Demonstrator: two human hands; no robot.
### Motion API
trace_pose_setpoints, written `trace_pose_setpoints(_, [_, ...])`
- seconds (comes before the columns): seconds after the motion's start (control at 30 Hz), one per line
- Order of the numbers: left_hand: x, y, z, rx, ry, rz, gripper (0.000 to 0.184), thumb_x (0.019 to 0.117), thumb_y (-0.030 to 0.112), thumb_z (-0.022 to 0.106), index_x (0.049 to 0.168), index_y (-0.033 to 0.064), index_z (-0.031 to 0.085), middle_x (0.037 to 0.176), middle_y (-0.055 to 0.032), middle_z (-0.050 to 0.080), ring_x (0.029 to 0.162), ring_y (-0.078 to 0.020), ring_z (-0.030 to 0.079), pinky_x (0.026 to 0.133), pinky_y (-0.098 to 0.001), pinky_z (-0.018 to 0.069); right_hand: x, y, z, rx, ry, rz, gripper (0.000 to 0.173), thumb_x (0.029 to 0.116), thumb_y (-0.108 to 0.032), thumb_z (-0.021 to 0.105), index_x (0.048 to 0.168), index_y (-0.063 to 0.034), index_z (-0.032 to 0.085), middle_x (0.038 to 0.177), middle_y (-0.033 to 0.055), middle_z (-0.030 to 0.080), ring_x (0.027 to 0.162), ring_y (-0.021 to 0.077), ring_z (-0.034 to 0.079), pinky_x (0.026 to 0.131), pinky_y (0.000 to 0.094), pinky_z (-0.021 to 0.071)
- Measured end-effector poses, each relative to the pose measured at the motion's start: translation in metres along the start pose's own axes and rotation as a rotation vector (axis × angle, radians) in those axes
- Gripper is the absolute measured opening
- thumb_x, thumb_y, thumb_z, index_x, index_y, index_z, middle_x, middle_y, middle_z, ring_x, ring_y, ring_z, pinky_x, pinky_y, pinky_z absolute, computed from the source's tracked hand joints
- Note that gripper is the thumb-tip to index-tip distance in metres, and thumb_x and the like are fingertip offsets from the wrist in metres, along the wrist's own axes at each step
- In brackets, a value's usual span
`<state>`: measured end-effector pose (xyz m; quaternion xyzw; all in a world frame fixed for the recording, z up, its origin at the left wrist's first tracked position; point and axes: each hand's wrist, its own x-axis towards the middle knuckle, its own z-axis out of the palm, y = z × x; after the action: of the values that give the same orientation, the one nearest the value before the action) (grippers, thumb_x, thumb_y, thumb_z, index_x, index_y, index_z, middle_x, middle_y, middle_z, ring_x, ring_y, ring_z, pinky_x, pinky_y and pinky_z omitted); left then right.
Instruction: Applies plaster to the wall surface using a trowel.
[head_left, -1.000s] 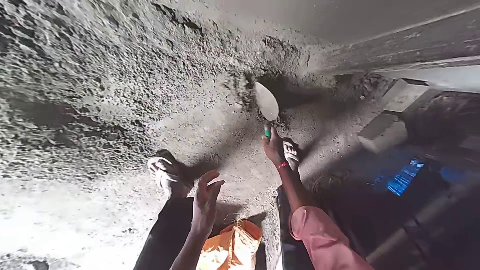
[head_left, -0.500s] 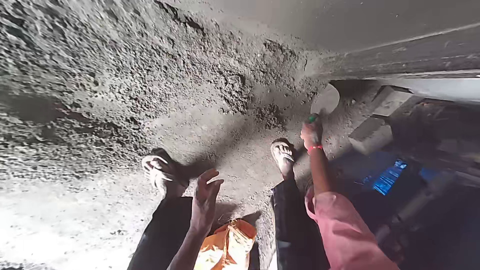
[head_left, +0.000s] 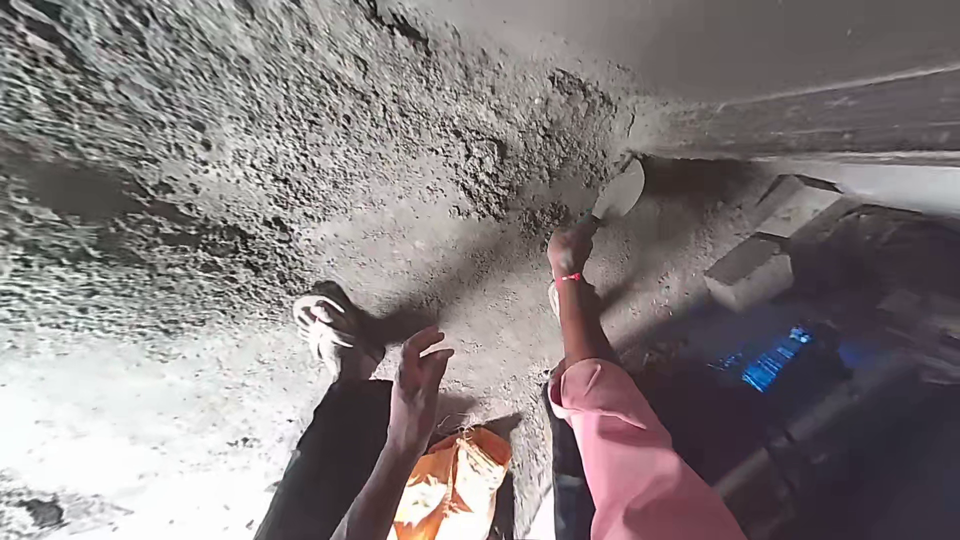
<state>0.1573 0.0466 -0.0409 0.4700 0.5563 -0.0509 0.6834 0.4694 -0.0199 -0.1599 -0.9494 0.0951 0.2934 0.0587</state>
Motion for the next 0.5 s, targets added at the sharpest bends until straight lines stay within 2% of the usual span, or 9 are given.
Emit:
trace_pose_setpoints(0.07, [-0.001,0.000,-0.003,-0.008,-0.002,0.001,0.051,0.0998,0.028,0.055,0.144,0.0041,0.048,0.138,-0.0119,0.061,0.112,-0.0248,0.067,0.089,-0.0411,0.0596,-0.011,0.032,-0.003,-0.013,-0.062,-0.117,0.058,0.0992,-0.025,0.059,0.148,0.0000,0.040,0.110,0.0266,0.068,0.100,0.0428,0.069,0.083,0.0611,0.0563])
trace_pose_setpoints(0.13, [-0.001,0.002,-0.006,-0.026,-0.002,0.009,0.051,0.1002,0.029,0.056,0.144,0.0040,0.048,0.137,-0.0117,0.061,0.111,-0.0248,0.067,0.089,-0.0411,0.0597,-0.020,0.062,-0.013,-0.052,-0.119,-0.239,0.053,0.0979,-0.026,0.063,0.144,-0.0036,0.050,0.103,0.0216,0.071,0.094,0.0377,0.070,0.083,0.0603,0.0565])
trace_pose_setpoints(0.17, [0.002,0.005,-0.009,-0.036,0.003,0.017,0.051,0.1003,0.030,0.056,0.144,0.0037,0.048,0.137,-0.0118,0.061,0.111,-0.0249,0.067,0.089,-0.0411,0.0596,-0.022,0.067,-0.014,-0.055,-0.107,-0.268,0.054,0.0972,-0.026,0.064,0.144,-0.0041,0.052,0.103,0.0198,0.072,0.095,0.0355,0.071,0.086,0.0583,0.0564])
trace_pose_setpoints(0.23, [0.002,0.007,-0.014,-0.057,0.011,0.027,0.051,0.1003,0.030,0.056,0.144,0.0036,0.048,0.137,-0.0120,0.061,0.111,-0.0252,0.067,0.089,-0.0410,0.0598,-0.025,0.066,-0.010,0.057,-0.027,-0.219,0.058,0.0965,-0.024,0.066,0.146,-0.0006,0.047,0.104,0.0220,0.070,0.095,0.0350,0.070,0.087,0.0559,0.0560])
trace_pose_setpoints(0.27, [0.003,0.009,-0.016,-0.071,0.015,0.027,0.051,0.1002,0.030,0.056,0.144,0.0039,0.048,0.137,-0.0121,0.061,0.111,-0.0254,0.067,0.089,-0.0411,0.0594,-0.019,0.060,-0.003,0.174,0.015,-0.158,0.062,0.0973,-0.024,0.065,0.149,-0.0001,0.041,0.106,0.0238,0.068,0.091,0.0350,0.069,0.083,0.0549,0.0571])
trace_pose_setpoints(0.33, [0.004,0.011,-0.017,-0.095,0.019,0.022,0.051,0.1002,0.029,0.056,0.144,0.0044,0.048,0.137,-0.0120,0.061,0.112,-0.0259,0.067,0.089,-0.0416,0.0593,0.009,0.042,0.012,0.429,0.058,-0.052,0.067,0.1010,-0.033,0.062,0.154,-0.0063,0.030,0.108,0.0224,0.064,0.075,0.0322,0.066,0.066,0.0523,0.0585])
trace_pose_setpoints(0.37, [0.003,0.012,-0.017,-0.103,0.020,0.020,0.050,0.1002,0.029,0.056,0.143,0.0040,0.049,0.137,-0.0122,0.061,0.111,-0.0260,0.067,0.089,-0.0419,0.0593,0.026,0.028,0.018,0.498,0.080,-0.013,0.065,0.1021,-0.039,0.059,0.152,-0.0080,0.032,0.105,0.0204,0.063,0.072,0.0308,0.064,0.062,0.0509,0.0577])
trace_pose_setpoints(0.43, [0.003,0.015,-0.020,-0.114,0.023,0.024,0.050,0.1004,0.029,0.055,0.143,0.0036,0.049,0.136,-0.0124,0.061,0.112,-0.0261,0.067,0.088,-0.0415,0.0597,0.054,-0.003,0.032,0.483,0.107,0.042,0.063,0.1050,-0.048,0.052,0.150,-0.0071,0.035,0.104,0.0206,0.063,0.073,0.0316,0.065,0.061,0.0510,0.0575])
trace_pose_setpoints(0.5, [0.002,0.018,-0.024,-0.128,0.022,0.029,0.050,0.1004,0.028,0.056,0.143,0.0022,0.048,0.136,-0.0131,0.061,0.112,-0.0267,0.067,0.089,-0.0415,0.0598,0.054,-0.039,0.045,0.374,0.080,0.073,0.063,0.1038,-0.035,0.055,0.155,-0.0054,0.032,0.123,0.0260,0.062,0.096,0.0380,0.068,0.077,0.0563,0.0589])
